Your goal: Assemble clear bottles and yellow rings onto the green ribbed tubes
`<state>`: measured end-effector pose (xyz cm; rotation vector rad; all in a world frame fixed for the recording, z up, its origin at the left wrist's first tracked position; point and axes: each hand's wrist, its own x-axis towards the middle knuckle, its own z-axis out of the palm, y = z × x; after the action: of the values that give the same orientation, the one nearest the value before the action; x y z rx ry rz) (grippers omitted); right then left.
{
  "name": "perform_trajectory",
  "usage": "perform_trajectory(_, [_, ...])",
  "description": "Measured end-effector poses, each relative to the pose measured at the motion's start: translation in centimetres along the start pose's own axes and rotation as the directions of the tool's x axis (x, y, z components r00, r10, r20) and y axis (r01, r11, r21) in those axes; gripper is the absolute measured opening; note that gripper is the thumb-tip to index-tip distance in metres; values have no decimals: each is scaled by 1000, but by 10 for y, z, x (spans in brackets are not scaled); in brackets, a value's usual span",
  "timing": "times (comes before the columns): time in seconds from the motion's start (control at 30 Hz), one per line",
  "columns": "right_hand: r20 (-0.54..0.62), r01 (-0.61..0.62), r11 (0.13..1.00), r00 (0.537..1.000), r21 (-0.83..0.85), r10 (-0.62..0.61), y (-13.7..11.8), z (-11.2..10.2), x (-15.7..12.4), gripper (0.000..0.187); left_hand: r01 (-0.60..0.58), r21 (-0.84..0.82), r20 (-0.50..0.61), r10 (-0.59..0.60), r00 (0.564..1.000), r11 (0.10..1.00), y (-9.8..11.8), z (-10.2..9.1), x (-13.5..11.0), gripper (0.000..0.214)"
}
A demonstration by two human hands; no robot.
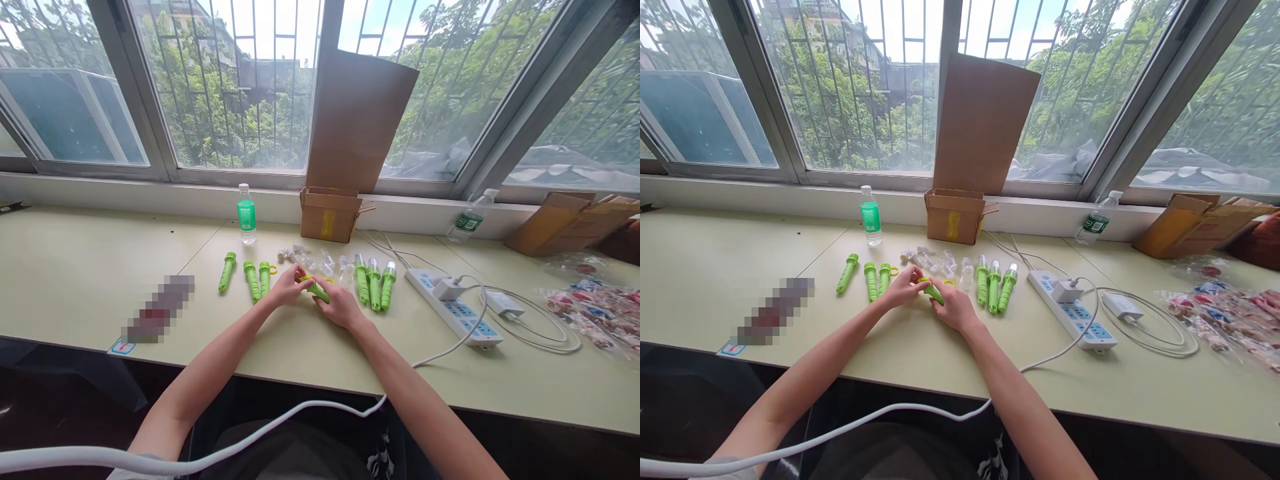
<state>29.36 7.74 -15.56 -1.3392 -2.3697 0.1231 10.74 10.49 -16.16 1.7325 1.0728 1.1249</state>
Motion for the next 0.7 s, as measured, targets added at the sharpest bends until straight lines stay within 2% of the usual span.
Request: perform_trajectory(0.7, [-23,2,999,1000,44,-1,1,0,0,55,-44,-4,31,44,999,999,6,-1,-4,32])
